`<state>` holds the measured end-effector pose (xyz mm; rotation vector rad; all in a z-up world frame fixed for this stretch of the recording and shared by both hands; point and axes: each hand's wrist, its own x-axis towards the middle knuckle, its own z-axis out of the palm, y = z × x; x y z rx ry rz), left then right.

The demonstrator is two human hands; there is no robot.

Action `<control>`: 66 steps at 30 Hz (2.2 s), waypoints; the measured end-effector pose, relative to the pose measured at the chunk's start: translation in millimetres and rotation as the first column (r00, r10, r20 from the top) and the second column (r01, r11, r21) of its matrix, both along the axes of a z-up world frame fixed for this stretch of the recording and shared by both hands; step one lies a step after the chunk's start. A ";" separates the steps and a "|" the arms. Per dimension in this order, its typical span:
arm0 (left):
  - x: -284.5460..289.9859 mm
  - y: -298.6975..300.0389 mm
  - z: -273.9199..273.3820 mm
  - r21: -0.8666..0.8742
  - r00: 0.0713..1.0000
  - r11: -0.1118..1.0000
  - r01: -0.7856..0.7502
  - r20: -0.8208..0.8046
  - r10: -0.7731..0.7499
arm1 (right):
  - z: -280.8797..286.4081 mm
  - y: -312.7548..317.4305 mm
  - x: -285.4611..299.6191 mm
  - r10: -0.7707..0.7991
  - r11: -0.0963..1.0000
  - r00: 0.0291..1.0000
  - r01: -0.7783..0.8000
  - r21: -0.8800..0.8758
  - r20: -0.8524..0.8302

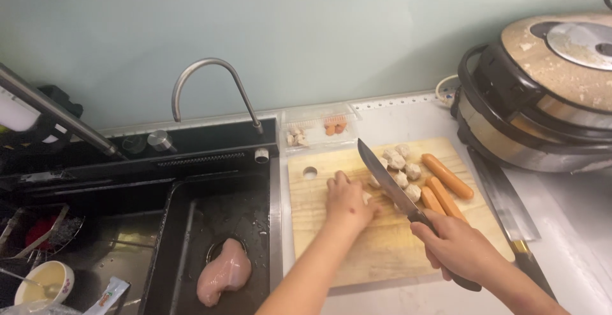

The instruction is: Chopping meatballs and sausages on a wooden cutting board in a kitchen.

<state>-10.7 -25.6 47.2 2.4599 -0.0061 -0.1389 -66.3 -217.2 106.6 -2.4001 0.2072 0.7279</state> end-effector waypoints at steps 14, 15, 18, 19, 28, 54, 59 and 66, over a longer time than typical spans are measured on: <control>58.3 46.4 -83.6 -0.430 0.992 0.894 -0.124 -0.028 0.124 | -61.5 -0.5 33.0 -0.049 0.992 0.995 0.058 0.114 -0.081; 74.4 53.8 -97.5 -0.649 0.946 0.698 -0.303 -0.293 0.138 | -71.3 -3.1 36.0 -0.051 0.986 0.997 0.060 0.154 -0.057; 120.7 94.6 -93.8 -0.630 0.952 0.718 -0.298 -0.141 0.271 | -123.5 -24.3 47.9 -0.002 0.980 1.000 -0.002 0.199 0.019; 134.9 103.2 -90.9 -0.629 0.952 0.718 -0.298 -0.141 0.271 | -124.9 -23.5 49.5 -0.001 0.980 1.000 -0.003 0.200 0.019; 170.3 113.8 -45.2 -0.121 0.907 0.959 -0.256 0.312 0.282 | -92.6 -25.1 46.6 -0.095 0.984 0.995 0.094 0.148 -0.006; 27.9 4.6 -21.8 -0.197 0.981 0.973 0.124 0.173 -0.089 | -28.2 -2.9 8.9 -0.276 0.913 0.961 0.262 0.312 0.001; 8.0 36.7 -33.6 -0.165 0.968 0.986 0.018 0.249 0.024 | -36.1 6.2 -1.0 -0.210 0.954 0.977 0.198 0.225 0.030; 0.8 48.2 -34.2 -0.220 0.997 0.975 -0.021 0.069 0.037 | -52.1 38.4 -10.4 0.047 0.988 0.984 -0.020 -0.155 0.172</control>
